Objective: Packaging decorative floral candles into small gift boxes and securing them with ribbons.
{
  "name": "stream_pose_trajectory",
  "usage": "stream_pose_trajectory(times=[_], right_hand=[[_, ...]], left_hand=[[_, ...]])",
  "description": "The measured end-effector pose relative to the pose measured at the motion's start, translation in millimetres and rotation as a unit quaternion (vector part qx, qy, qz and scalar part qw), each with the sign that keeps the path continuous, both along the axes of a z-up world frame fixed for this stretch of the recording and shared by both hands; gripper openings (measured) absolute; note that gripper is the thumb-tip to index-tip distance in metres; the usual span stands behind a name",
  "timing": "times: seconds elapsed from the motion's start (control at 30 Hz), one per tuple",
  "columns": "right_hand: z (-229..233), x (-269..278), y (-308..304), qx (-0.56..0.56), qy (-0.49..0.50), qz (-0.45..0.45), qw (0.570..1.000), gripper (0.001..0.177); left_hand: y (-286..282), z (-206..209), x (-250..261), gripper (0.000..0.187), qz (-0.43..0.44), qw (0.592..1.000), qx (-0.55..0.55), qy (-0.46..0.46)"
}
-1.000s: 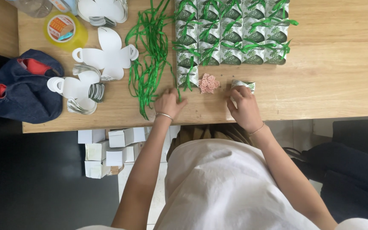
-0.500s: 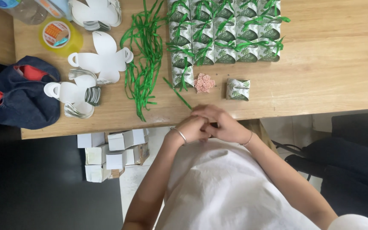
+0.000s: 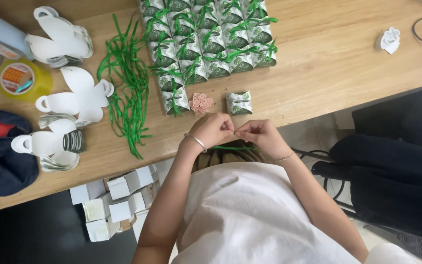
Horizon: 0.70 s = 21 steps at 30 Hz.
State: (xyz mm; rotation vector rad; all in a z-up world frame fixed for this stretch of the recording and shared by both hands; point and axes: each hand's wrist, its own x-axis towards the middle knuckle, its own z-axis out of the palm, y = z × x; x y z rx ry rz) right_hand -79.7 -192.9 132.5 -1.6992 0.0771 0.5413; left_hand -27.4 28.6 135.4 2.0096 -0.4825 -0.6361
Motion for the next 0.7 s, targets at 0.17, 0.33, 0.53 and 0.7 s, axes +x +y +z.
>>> stream_pose_trajectory(times=[0.17, 0.33, 0.53, 0.7], right_hand=[[-14, 7, -18, 0.007, 0.024, -0.141, 0.99, 0.011], [-62, 30, -23, 0.024, 0.067, -0.287, 0.955, 0.01], [-106, 45, -15, 0.033, 0.107, -0.323, 0.94, 0.012], [-109, 46, 1, 0.045, 0.05, -0.277, 0.959, 0.009]], left_hand=[[-31, -15, 32, 0.021, 0.002, 0.998, -0.065, 0.008], [-48, -57, 57, 0.044, 0.062, 0.982, -0.081, -0.16], [-58, -115, 60, 0.024, 0.061, 0.987, -0.016, -0.151], [-56, -104, 42, 0.033, 0.101, 0.993, -0.03, -0.047]])
